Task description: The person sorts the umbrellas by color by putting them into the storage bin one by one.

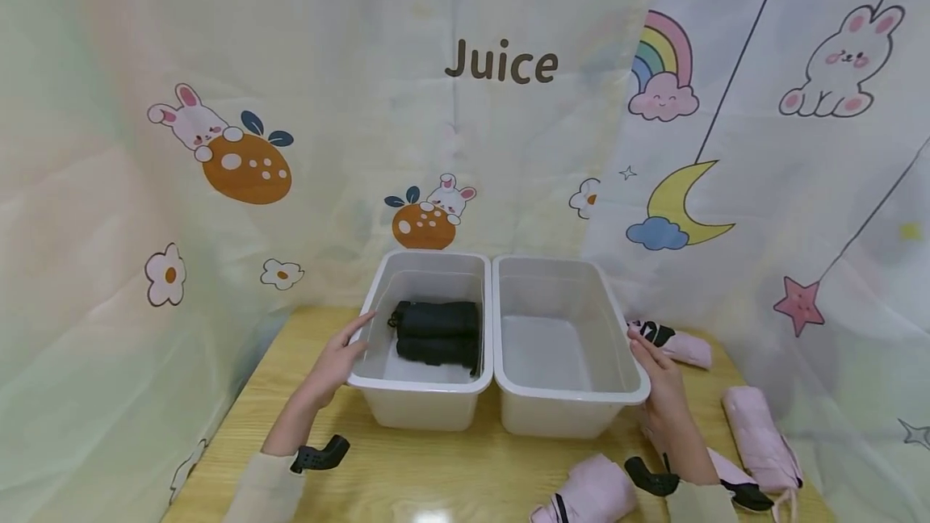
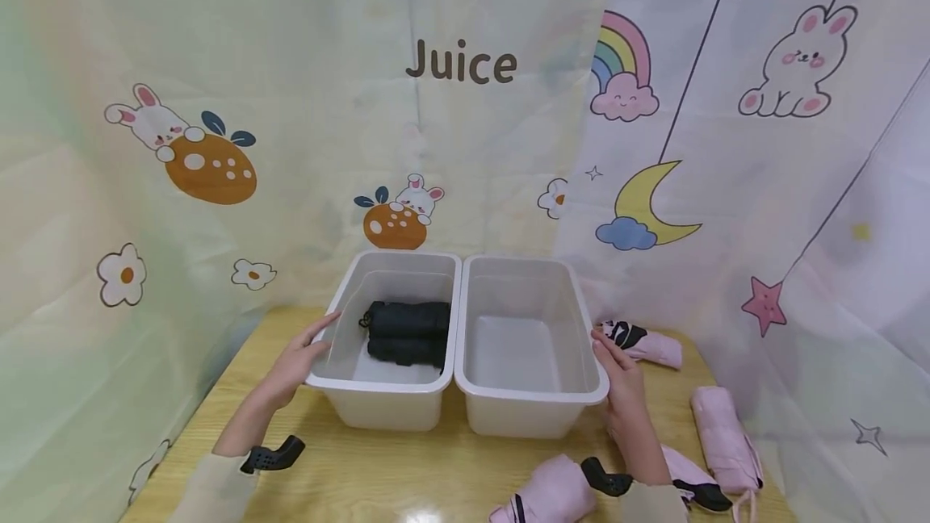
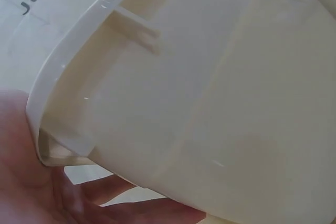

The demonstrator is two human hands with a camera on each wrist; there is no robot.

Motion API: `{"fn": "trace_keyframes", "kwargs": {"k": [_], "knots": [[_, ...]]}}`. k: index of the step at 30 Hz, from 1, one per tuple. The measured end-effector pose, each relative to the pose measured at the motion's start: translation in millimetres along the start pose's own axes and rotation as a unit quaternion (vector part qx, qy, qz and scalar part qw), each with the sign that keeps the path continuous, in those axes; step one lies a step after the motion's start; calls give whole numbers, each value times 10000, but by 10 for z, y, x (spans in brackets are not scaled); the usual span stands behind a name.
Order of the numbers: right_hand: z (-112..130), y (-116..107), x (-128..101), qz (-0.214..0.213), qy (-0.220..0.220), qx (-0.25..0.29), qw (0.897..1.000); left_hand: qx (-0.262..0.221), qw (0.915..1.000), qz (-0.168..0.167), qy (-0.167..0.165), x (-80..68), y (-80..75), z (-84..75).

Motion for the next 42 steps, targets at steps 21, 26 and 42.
{"fn": "trace_keyframes", "kwargs": {"k": [21, 26, 42], "knots": [[599, 210, -1037, 1925, -3099, -4942, 7891, -125, 9995, 163, -258, -12, 23, 7], [259, 253, -1241, 2915, -3306, -5326, 7225, -160, 9995, 119, -239, -1, 19, 10], [-543, 444, -1301, 4568, -3345, -6181, 5454, -122, 9995, -51, -273, 2, -5, 28]]}}
Point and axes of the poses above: each hand's wrist, its own x-axis towards the middle knuckle, its own y-axis out of the palm, z = x × y, the point moved 5 cm from there along x, towards the middle knuckle, and after that the axes turned 5 degrees about -z, right-handed, at the moved point
